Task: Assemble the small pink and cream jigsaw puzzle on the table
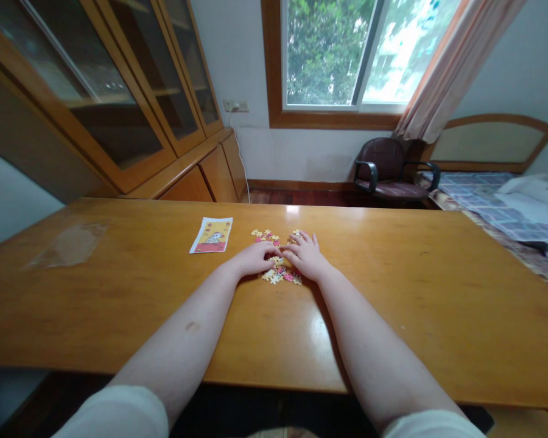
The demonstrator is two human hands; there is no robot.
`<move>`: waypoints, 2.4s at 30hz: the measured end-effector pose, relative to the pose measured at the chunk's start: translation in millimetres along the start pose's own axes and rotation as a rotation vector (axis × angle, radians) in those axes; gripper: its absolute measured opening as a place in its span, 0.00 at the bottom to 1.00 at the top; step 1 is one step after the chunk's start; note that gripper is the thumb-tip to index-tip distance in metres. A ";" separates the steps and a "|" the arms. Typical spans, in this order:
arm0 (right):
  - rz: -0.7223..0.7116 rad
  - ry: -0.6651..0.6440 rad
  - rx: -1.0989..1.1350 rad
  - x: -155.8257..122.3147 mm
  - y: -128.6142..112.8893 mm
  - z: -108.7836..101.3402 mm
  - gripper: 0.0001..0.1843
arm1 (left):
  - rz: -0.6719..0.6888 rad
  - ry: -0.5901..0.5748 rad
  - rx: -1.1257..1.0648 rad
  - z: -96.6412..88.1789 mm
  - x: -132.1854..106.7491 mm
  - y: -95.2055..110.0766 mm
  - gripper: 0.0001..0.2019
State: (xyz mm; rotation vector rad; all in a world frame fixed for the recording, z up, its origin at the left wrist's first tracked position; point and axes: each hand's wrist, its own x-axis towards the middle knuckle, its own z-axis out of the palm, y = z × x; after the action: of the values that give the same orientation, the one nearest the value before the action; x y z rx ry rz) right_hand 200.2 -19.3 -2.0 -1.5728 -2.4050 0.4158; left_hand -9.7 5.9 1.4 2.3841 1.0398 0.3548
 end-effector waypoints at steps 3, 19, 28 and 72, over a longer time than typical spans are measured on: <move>-0.012 0.075 0.028 0.7 4.2 -0.3 0.23 | -0.037 0.030 -0.038 1.8 0.6 -1.9 0.17; -0.061 0.181 0.144 8.9 5.8 10.7 0.09 | -0.116 0.121 -0.187 7.5 4.4 0.8 0.15; 0.128 0.295 0.163 11.1 14.7 5.9 0.10 | -0.143 0.127 -0.146 1.3 2.2 6.9 0.16; 0.187 0.155 -0.008 4.7 18.7 3.4 0.19 | -0.155 0.061 -0.075 -4.6 -2.6 0.6 0.11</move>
State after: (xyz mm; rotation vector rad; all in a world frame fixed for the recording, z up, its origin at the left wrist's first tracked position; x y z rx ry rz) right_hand 213.1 -8.2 -11.7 -1.7708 -2.1576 0.3056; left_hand -13.0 5.2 5.5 2.2223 1.2093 0.4054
